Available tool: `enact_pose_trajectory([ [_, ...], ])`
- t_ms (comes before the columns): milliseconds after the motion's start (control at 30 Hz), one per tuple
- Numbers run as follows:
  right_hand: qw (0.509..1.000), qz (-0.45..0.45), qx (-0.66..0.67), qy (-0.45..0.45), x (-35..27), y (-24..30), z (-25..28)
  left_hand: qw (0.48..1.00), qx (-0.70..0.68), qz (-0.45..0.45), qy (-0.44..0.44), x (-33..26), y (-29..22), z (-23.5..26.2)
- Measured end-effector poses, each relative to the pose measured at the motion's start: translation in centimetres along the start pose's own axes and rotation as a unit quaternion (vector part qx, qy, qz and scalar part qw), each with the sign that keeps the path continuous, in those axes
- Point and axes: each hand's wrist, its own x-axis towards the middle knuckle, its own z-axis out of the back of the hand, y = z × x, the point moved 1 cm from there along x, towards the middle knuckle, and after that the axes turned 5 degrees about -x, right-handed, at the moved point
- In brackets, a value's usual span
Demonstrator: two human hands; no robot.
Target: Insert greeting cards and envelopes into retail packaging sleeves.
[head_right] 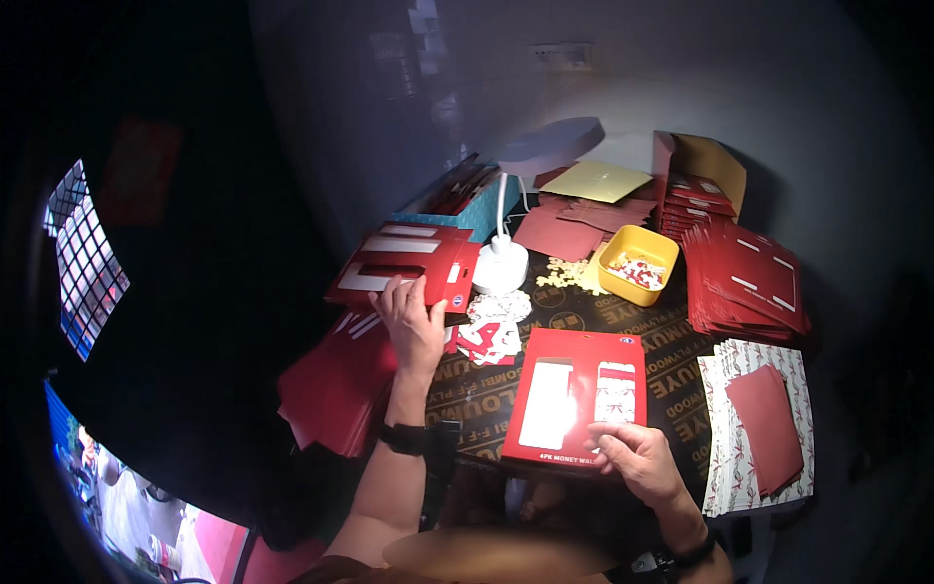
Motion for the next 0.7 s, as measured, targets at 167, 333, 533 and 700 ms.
enact_pose_trajectory([
  [167, 1.0, 0.004, -0.008, 0.014, 0.2, -0.1, -0.2, 0.996, 0.074, 0.044, -0.007, 0.1, 1.2, 0.1],
  [333, 1.0, -0.002, 0.014, 0.018, -0.1, -1.0, 0.2, 0.992, 0.016, 0.126, 0.011, -0.1, 1.8, -1.2],
  [533, 0.999, -0.015, 0.026, 0.026, -0.1, -1.1, -0.1, 0.995, -0.014, 0.1, 0.012, -0.7, 2.5, -2.7],
  [700, 0.999, -0.014, 0.035, 0.015, -0.3, -0.9, -0.2, 0.991, -0.035, 0.103, 0.072, -1.2, 1.9, -2.9],
])
